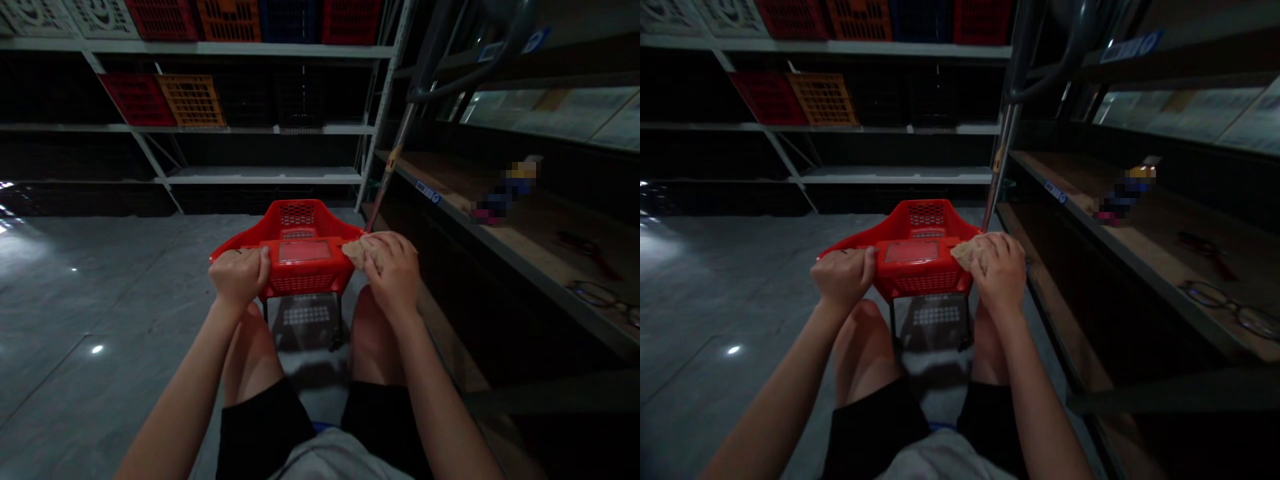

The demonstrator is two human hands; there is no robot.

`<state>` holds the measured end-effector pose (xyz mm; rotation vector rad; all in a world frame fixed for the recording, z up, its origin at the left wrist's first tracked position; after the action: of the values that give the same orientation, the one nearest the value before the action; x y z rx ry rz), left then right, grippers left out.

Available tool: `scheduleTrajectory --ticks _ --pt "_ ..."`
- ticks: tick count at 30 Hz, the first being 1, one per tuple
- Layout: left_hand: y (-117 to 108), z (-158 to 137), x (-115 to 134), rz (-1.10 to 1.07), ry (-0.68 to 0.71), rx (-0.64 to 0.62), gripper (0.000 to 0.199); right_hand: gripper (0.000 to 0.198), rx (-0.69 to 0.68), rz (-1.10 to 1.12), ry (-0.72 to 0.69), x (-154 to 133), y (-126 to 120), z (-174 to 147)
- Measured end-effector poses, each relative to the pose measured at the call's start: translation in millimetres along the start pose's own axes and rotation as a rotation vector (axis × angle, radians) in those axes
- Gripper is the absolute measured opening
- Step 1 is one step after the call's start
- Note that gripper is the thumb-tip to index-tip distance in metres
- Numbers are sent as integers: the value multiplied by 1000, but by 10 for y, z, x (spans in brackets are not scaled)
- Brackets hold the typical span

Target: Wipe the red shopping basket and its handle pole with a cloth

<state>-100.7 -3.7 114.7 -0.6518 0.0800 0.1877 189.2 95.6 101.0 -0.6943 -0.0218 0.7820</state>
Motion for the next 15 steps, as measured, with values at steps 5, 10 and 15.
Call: scheduleTrajectory --ticks 5,10,15 --pt "46 83 332 25 5 117 47 33 42 37 88 -79 210 183" --pt "108 169 559 30 -47 71 45 34 -35 139 11 -666 468 291" --pt "143 209 576 42 20 110 41 34 -102 223 -181 -837 547 335"
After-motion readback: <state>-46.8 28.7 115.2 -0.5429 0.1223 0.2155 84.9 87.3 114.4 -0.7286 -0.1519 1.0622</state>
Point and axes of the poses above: each hand's wrist, its own z-axis towards the middle knuckle, its own y-axis out of the palm, x = y × z, the point moved 1 cm from there along z, towards the middle knuckle, and after that the axes turned 1 degree about -x, right-handed, at the moved point
